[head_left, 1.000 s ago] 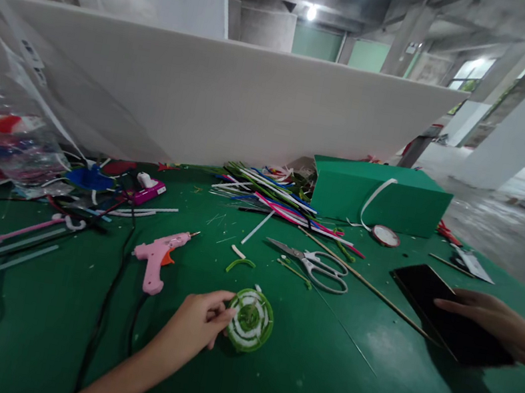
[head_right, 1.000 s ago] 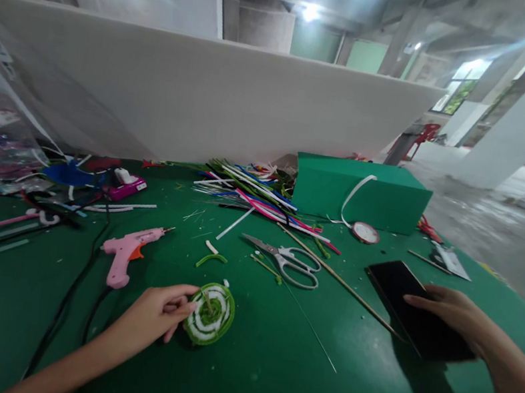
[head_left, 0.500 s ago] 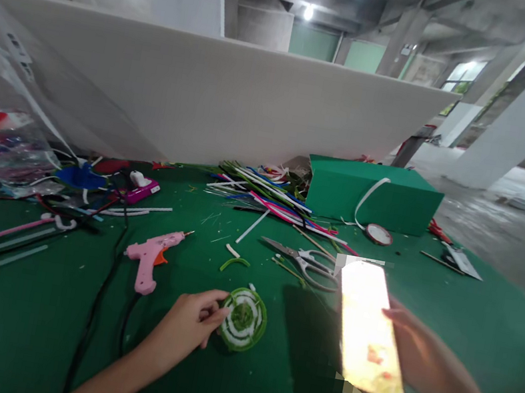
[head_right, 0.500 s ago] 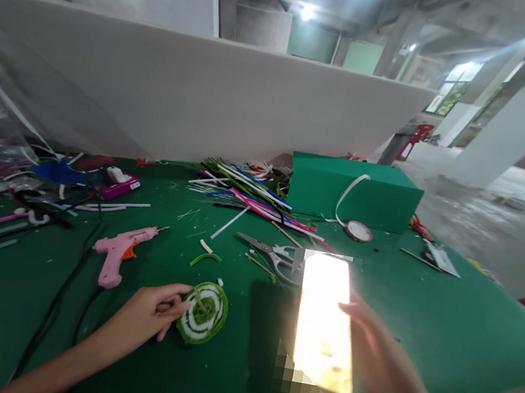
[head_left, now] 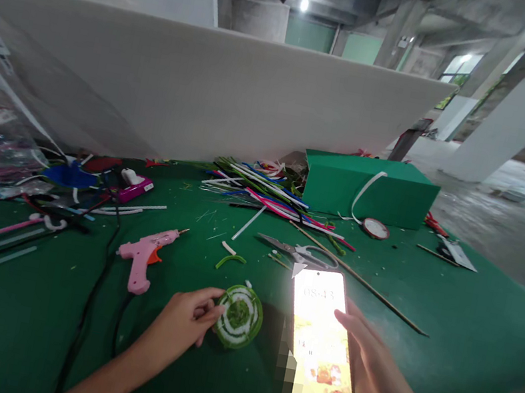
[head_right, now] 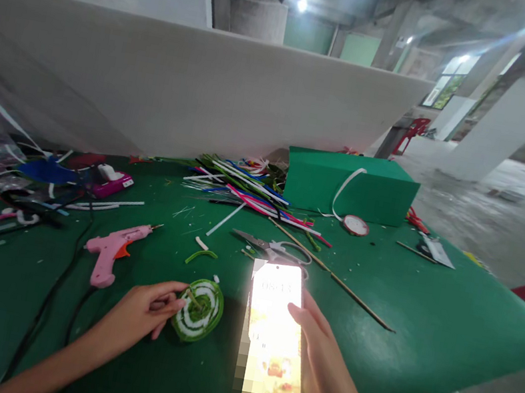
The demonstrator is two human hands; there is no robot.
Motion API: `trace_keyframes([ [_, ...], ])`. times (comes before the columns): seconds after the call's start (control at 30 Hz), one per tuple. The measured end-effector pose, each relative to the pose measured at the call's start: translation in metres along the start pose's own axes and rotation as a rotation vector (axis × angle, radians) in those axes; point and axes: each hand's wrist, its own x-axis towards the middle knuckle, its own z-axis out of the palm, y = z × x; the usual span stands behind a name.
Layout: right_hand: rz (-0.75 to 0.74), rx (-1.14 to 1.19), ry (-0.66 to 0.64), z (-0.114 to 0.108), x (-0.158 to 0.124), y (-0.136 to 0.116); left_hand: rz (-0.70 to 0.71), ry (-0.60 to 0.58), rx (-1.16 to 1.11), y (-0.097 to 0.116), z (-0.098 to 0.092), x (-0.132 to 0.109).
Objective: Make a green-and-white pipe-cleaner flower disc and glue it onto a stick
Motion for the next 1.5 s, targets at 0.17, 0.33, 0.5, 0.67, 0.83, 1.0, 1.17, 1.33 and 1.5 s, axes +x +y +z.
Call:
trace_keyframes([
  [0.17, 0.034, -0.012, 0.002, 0.003, -0.003, 0.001, 0.009, -0.003, -0.006, -0.002, 0.0, 0.001],
  [0.33, 0.051, 0.025, -0.033, 0.006, -0.004, 0.006, 0.009, -0.001, 0.001, -0.005, 0.0, 0.001],
  [0.5, 0.086, 0.077, -0.128, 0.015, -0.01, 0.002, 0.008, 0.008, -0.011, -0.004, 0.001, 0.001],
  [0.67, 0.08, 0.073, -0.144, 0.019, -0.01, -0.001, 0.005, 0.01, -0.019, -0.002, 0.001, 0.001],
  [0.83, 0.025, 0.014, -0.147, 0.011, -0.006, -0.004, 0.0, 0.016, 0.006, -0.002, 0.001, 0.0],
  [1.0, 0.006, -0.018, -0.197, -0.002, -0.001, -0.008, 0.021, 0.006, 0.01, -0.003, 0.001, 0.001],
  [1.17, 0.001, 0.031, -0.373, -0.007, 0.004, -0.011, 0.026, -0.003, 0.03, -0.002, 0.0, 0.001],
  [1.33, 0.073, 0.075, -0.495, -0.006, 0.002, -0.007, 0.027, -0.005, 0.035, -0.002, 0.0, 0.0],
  [1.5, 0.041, 0.079, -0.516, -0.007, 0.002, -0.006, 0.033, -0.005, 0.026, -0.005, 0.001, 0.001],
])
